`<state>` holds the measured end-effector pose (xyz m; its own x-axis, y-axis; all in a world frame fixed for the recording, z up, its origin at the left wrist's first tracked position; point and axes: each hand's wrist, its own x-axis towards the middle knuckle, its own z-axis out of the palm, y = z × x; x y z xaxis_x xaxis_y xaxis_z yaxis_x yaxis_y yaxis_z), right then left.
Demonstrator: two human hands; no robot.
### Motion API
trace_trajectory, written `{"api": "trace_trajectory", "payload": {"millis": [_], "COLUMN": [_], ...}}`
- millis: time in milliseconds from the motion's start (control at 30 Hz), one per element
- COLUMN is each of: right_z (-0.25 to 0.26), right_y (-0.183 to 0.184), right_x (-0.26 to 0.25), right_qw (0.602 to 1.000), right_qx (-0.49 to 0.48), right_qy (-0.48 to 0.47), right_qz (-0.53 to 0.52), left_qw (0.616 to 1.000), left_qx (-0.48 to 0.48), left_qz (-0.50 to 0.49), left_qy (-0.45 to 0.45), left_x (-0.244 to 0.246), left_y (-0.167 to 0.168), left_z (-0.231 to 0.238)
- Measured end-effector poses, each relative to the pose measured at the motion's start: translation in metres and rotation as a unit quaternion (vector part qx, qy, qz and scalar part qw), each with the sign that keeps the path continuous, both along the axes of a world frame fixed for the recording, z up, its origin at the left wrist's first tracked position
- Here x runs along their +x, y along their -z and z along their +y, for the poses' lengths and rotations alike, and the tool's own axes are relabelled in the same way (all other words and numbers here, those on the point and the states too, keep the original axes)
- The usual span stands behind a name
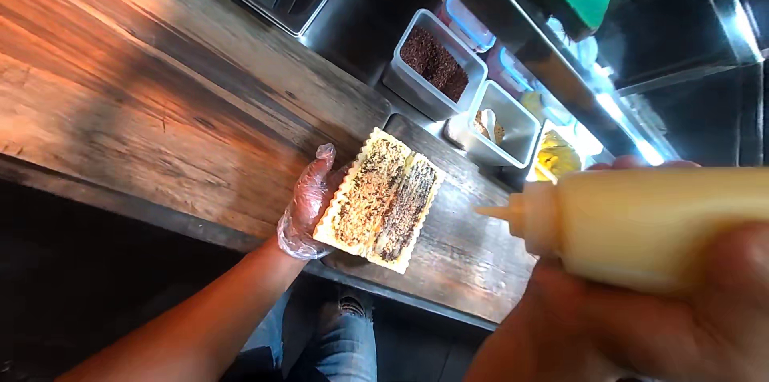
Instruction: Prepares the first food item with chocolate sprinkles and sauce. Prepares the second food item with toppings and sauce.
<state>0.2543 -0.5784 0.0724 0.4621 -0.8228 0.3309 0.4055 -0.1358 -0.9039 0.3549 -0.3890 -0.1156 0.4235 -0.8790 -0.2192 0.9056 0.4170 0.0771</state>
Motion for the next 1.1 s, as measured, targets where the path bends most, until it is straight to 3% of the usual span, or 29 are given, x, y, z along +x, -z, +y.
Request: {"api": "trace_trajectory", "payload": {"millis": [167,333,467,633,800,967,1033,1100], "right_z": [0.041,0.0,0.034,-0.006,0.027,-0.009,0.013,0.039], "right_y": [-0.005,0.0,0.006,0.008,0.011,0.029,0.043,0.058], "right_x": [-0.034,-0.016,-0.039,-0.016,-0.046,0.001,-0.002,-0.013], "right_qw": [0.997,0.999,0.997,1.0,0.996,0.996,0.989,0.954], "right_qx": [0.05,0.026,0.036,0.013,0.046,-0.001,0.072,0.249], "right_qy": [0.018,-0.024,0.054,0.013,0.057,0.088,0.13,0.169], "right_qz": [0.049,-0.006,0.04,0.008,0.057,-0.019,-0.014,-0.004], "left_qw": [0.999,0.999,0.998,0.999,0.998,0.997,0.993,0.985], "left_qx": [0.048,0.05,0.061,0.031,0.046,0.065,0.097,0.142], "left_qz": [-0.011,-0.018,-0.021,-0.022,-0.032,-0.042,-0.062,-0.095], "left_qy": [0.003,-0.004,-0.011,-0.012,-0.011,-0.005,-0.004,-0.02], "left_x": [0.004,0.002,0.004,0.002,0.003,-0.005,-0.009,-0.008], "left_y": [-0.005,-0.006,-0.009,-0.007,-0.008,-0.004,-0.002,-0.008], "left_z": [-0.002,-0.002,-0.003,-0.003,-0.003,0.004,0.006,0.001]}}
